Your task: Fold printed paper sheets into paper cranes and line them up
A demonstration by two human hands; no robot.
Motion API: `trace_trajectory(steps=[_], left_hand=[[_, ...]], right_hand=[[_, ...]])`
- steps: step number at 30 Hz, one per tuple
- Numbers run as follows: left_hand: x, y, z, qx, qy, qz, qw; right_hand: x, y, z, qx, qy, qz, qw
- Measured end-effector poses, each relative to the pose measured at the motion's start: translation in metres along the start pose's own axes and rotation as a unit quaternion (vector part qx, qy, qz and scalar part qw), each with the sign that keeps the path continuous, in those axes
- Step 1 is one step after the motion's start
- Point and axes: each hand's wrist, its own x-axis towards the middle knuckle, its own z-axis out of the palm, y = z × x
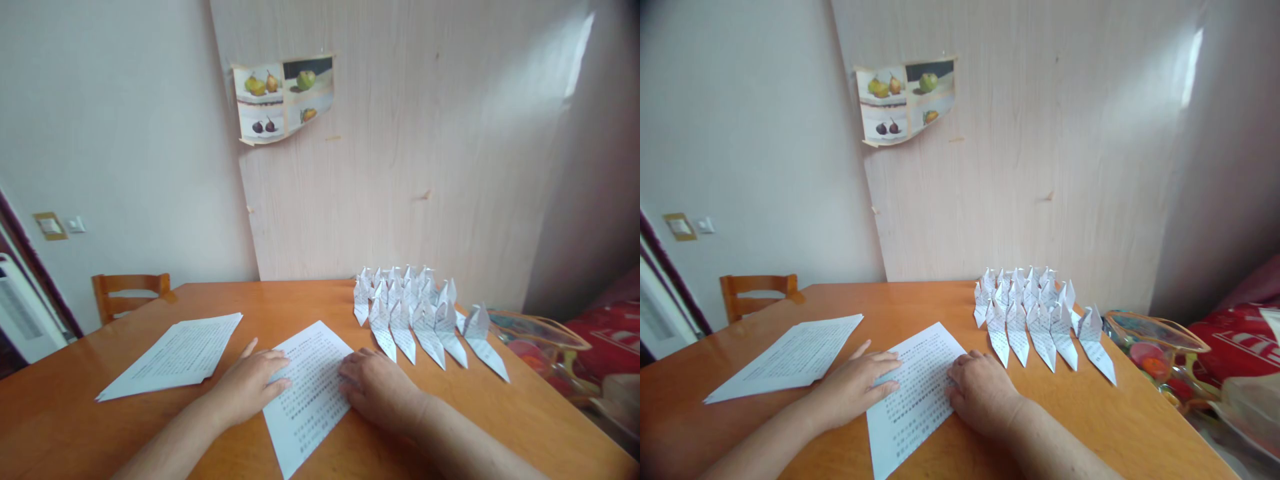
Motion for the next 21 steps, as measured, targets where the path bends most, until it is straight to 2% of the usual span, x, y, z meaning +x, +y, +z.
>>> trace_trajectory(steps=[7,13,21], left_hand=[[0.024,0.018,-0.009,0.003,-0.045,-0.031,0.998],[0.046,0.039,-0.007,0.023,-0.052,0.006,0.998],[0.060,0.053,-0.006,0.023,-0.088,-0.012,0.996]], right_hand=[[0.000,-0.002,-0.004,-0.018,-0.013,0.006,1.000],[-0.001,-0.006,-0.009,-0.021,-0.019,0.009,1.000],[-0.002,-0.002,-0.006,-0.001,-0.007,0.026,1.000]])
